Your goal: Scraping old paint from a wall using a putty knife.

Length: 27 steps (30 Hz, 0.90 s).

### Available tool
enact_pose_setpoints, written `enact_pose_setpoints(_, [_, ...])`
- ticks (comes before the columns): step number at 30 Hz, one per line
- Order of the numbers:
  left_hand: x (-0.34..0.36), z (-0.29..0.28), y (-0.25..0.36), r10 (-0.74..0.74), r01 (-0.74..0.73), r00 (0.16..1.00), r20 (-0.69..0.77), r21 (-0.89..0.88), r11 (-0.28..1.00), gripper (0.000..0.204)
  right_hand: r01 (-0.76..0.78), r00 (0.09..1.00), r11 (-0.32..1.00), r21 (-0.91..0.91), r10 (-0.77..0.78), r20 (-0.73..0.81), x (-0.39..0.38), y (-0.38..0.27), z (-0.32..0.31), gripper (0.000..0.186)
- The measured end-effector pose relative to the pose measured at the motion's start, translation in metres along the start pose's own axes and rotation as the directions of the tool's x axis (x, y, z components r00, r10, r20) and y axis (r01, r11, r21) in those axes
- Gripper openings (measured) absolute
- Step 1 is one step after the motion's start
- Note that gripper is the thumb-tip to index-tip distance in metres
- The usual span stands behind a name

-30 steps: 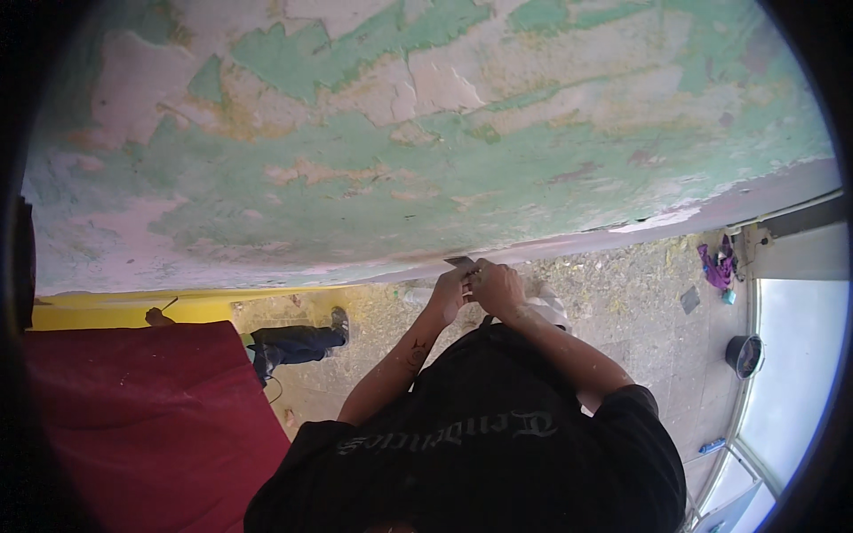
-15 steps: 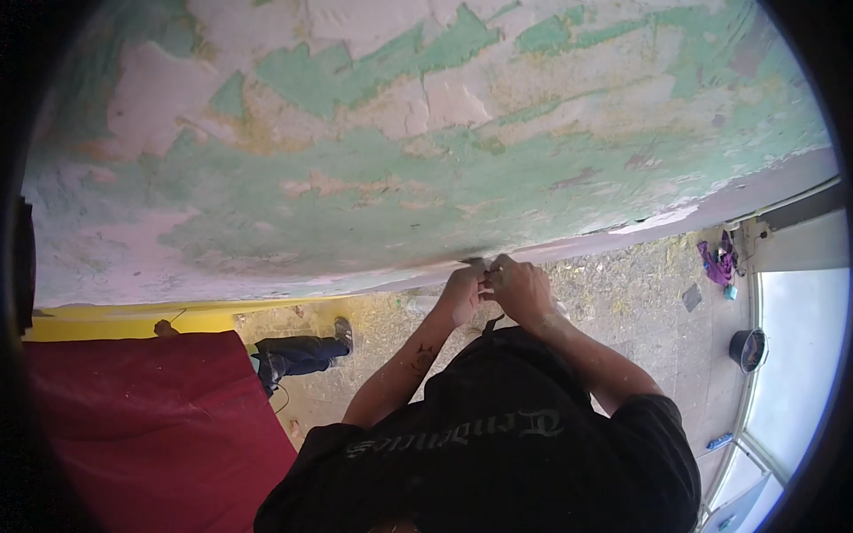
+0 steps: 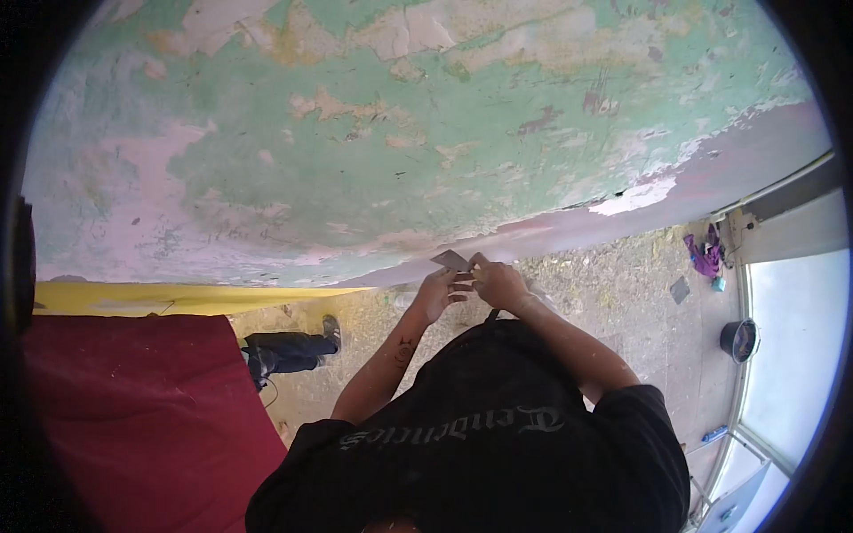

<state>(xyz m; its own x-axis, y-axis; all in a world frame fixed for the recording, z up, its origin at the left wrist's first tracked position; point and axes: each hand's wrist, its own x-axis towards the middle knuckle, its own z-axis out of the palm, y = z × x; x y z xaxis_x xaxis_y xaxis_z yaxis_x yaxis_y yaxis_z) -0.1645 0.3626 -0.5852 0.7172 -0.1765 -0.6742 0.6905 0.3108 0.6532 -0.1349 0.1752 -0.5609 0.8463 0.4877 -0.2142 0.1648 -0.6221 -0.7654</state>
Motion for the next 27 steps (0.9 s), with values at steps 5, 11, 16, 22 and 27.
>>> enact_pose_setpoints(5, [-0.011,0.012,0.020,0.023,-0.024,0.998,0.067,0.016,1.000,0.034,0.138,0.979,0.990,-0.003,-0.137,-0.152,-0.010,-0.005,-0.030,0.021])
enact_pose_setpoints(11, [-0.025,0.025,0.017,-0.035,0.031,0.980,0.194,0.025,0.999,0.043,-0.015,0.984,0.999,0.044,0.022,-0.177,-0.017,-0.025,-0.041,0.026])
enact_pose_setpoints(16, [-0.018,0.040,0.016,0.072,-0.065,0.981,0.182,-0.040,0.997,0.039,-0.078,0.971,0.997,0.005,0.077,-0.225,-0.013,-0.033,-0.027,0.025])
enact_pose_setpoints(22, [0.008,0.045,0.022,0.108,-0.088,0.981,0.162,-0.125,0.988,0.035,-0.146,0.967,0.989,-0.013,0.140,-0.214,0.018,-0.036,-0.042,0.024])
enact_pose_setpoints(27, [0.032,0.053,-0.005,0.057,-0.038,0.979,0.196,-0.095,0.995,0.039,-0.086,0.990,0.992,-0.093,0.075,-0.119,0.030,0.014,-0.047,0.020])
